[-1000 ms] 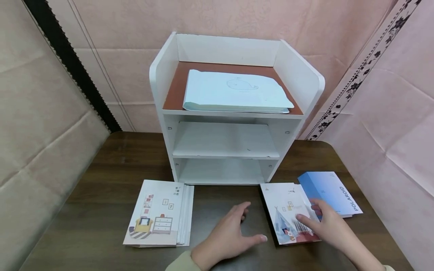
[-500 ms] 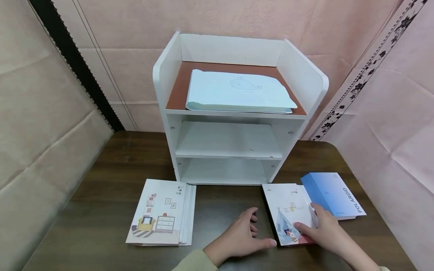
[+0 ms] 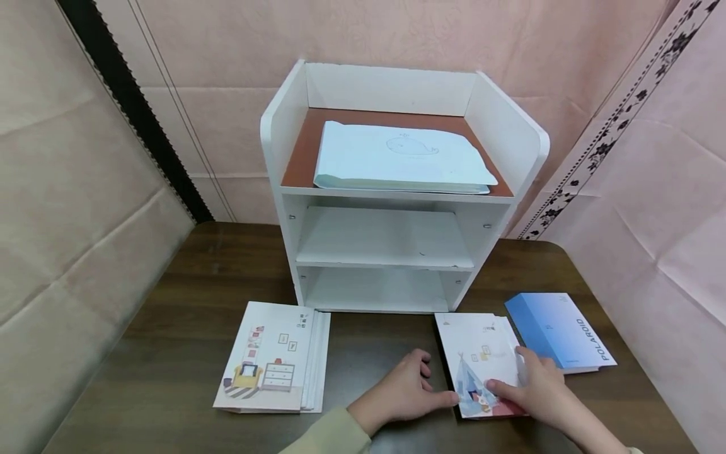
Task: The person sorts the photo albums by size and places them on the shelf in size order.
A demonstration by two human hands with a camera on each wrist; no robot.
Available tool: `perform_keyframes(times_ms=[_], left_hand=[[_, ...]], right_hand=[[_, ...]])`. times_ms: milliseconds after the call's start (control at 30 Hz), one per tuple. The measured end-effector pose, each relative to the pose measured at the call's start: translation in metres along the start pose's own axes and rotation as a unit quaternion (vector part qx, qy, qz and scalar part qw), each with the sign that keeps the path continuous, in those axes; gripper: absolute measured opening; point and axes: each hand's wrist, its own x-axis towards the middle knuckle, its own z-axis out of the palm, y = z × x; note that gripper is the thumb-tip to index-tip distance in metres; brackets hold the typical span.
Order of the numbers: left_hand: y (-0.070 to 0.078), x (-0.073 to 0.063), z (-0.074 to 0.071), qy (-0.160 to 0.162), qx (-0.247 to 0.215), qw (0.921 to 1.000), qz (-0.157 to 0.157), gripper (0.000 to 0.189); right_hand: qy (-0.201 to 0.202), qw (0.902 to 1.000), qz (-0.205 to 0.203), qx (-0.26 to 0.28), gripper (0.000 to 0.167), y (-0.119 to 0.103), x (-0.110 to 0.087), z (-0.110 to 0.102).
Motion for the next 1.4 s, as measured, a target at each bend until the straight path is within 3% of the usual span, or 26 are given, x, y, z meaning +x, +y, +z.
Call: perform_keyframes(times_ms=[200, 533, 700, 933, 1133, 1400], left_hand=[[-0.001, 0.003, 0.000, 0.007, -0.003, 1.0000, -0.001, 0.076], [0.001, 0.009, 0.001, -0.001, 0.014, 0.9998, -0.013, 0.077], [0.000, 0.009, 0.003, 0.001, 0.013, 0.9998, 0.013, 0.072], [-0.006, 0.009, 0.003, 0.026, 0.053, 0.9958, 0.069, 0.059], [-0.006, 0.008, 0.003, 0.024, 0.070, 0.9956, 0.057, 0.070], [-0.006, 0.010, 0.001, 0.028, 0.057, 0.9969, 0.047, 0.074]], right_hand=[[-0.011, 0.9998, 0.003, 0.016, 0.112, -0.001, 0.001, 0.000], [-0.028, 0.9947, 0.040, 0.090, 0.115, 0.004, 0.004, -0.001], [-0.049, 0.9868, 0.056, 0.144, 0.116, -0.001, 0.005, 0.001], [-0.084, 0.9737, 0.067, 0.201, 0.112, -0.007, 0.009, 0.002], [-0.106, 0.9611, 0.086, 0.240, 0.111, -0.006, 0.010, 0.000], [-0.108, 0.9544, 0.082, 0.266, 0.105, -0.007, 0.012, -0.005]])
